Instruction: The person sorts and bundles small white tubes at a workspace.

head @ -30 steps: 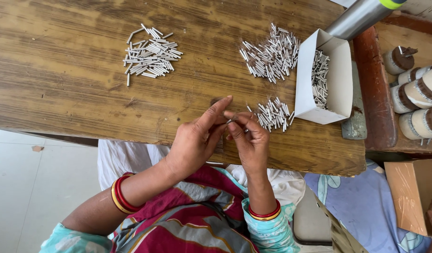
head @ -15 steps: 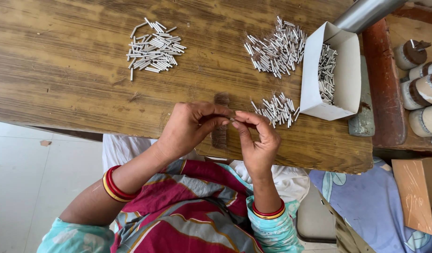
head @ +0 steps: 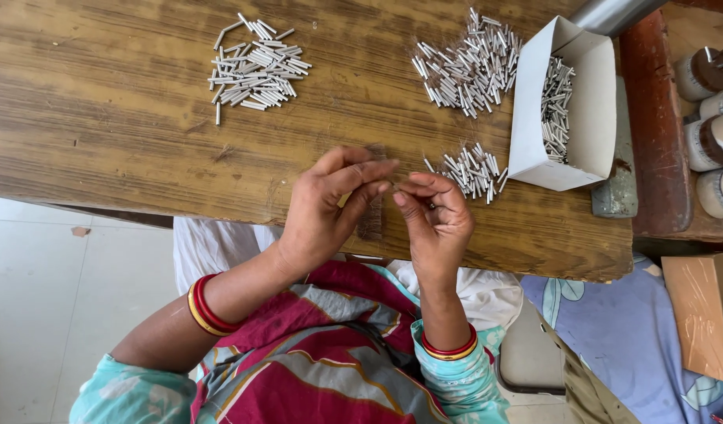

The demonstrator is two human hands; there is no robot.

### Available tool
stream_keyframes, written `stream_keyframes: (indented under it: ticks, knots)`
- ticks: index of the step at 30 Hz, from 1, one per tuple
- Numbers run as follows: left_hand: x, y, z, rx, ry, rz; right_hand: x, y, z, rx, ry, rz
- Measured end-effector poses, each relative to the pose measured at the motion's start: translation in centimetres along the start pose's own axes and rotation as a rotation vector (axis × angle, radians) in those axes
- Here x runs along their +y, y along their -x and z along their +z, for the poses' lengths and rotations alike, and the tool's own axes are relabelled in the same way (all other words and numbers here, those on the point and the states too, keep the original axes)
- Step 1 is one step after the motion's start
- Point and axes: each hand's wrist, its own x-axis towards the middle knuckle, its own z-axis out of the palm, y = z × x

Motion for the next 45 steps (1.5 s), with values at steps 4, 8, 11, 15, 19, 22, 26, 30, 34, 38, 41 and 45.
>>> stream_keyframes:
  ticks: [4,8,11,15,19,22,26,30,34,38,41,45]
  knots:
    - [0.9,0.8,0.4,-0.047,-0.22,0.083,0.3,-0.1,-0.3,0.056,-0.039,0.036]
    - [0.4,1.3,1.3,-0.195,-0.221,0.033,0.3,-0.4,-0.2,0.075,-0.112,0.063]
    - [0.8,0.8,0.8,-0.165,-0.254,0.048,-0.4,-0.5,-0.4,0.078,-0.055,0.054]
    - [-0.4,1.0,0.8,-0.168,-0.637,0.142,-0.4,-1.2,-3.3,0.132,0.256,-0.024]
    - [-2.2,2.4,0.4,-0.34,-0.651,0.035,0.1,-1.1,-4.6,0.128,0.565,-0.1]
    - [-2.7,1.5,0.1,-0.162,-0.2,-0.055,0.5,-1.3,-3.0,0.084,0.237,-0.04]
    - [-5.3,0.2,2.9,0.14,0.696,-0.256,1.3,-2.8,0.9,-0.07,-0.292,0.145]
    - [-5.7,0.7,5.0,0.152,0.825,-0.228,2.5,-2.9,2.6,-0.093,-0.354,0.211]
    - [-5.4,0.8,5.2,0.176,0.898,-0.217,2.4,-2.8,2.6,-0.089,-0.427,0.212]
    - [-4.7,1.1,4.8,0.168,0.794,-0.234,1.7,-2.6,2.2,-0.091,-0.343,0.183]
    - [-3.4,0.5,1.1,0.01,-0.139,-0.16,2.0,-2.1,-0.7,-0.107,-0.005,0.136]
    - [-4.0,-1.2,-0.8,-0.132,-0.305,-0.138,1.8,-2.3,-1.4,-0.12,0.285,0.157]
